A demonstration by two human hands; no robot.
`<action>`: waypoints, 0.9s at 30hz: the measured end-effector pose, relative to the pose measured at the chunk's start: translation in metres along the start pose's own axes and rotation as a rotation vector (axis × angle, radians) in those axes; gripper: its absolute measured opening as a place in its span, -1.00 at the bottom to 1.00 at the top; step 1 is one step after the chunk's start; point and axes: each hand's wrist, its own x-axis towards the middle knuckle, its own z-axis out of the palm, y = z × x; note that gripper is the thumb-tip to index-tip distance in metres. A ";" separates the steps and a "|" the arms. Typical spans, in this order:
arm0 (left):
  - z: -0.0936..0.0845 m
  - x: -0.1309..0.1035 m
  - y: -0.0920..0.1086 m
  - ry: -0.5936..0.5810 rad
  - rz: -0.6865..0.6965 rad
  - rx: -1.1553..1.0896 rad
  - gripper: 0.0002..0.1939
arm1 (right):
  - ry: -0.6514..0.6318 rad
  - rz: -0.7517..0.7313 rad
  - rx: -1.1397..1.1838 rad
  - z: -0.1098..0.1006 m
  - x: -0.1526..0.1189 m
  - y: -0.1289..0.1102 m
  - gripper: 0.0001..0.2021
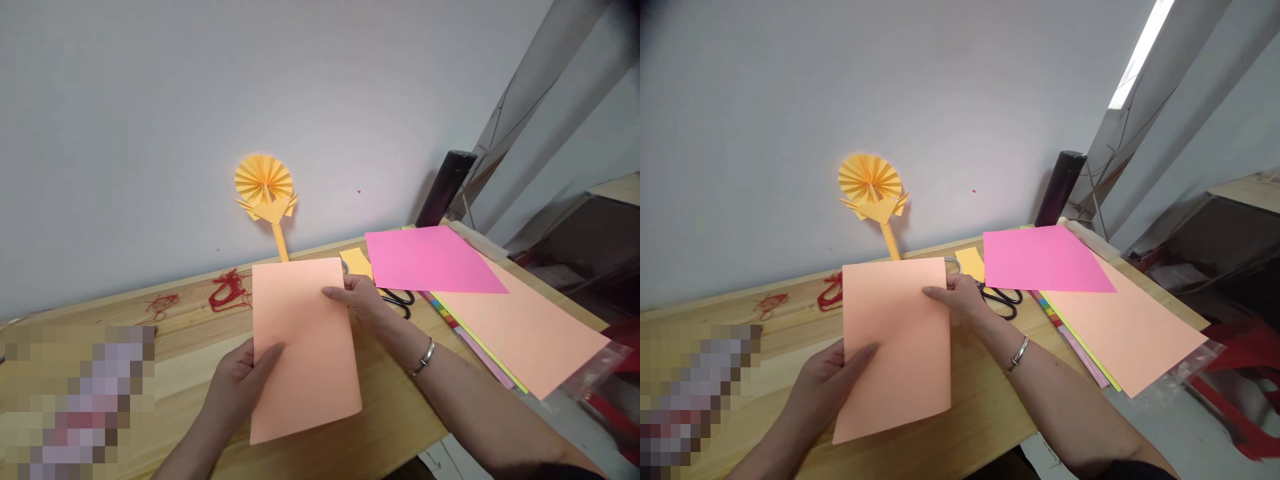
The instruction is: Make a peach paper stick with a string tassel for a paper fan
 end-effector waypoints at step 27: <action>-0.012 0.011 -0.001 0.182 0.085 -0.033 -0.45 | -0.247 0.141 -0.204 -0.003 0.003 0.004 -0.60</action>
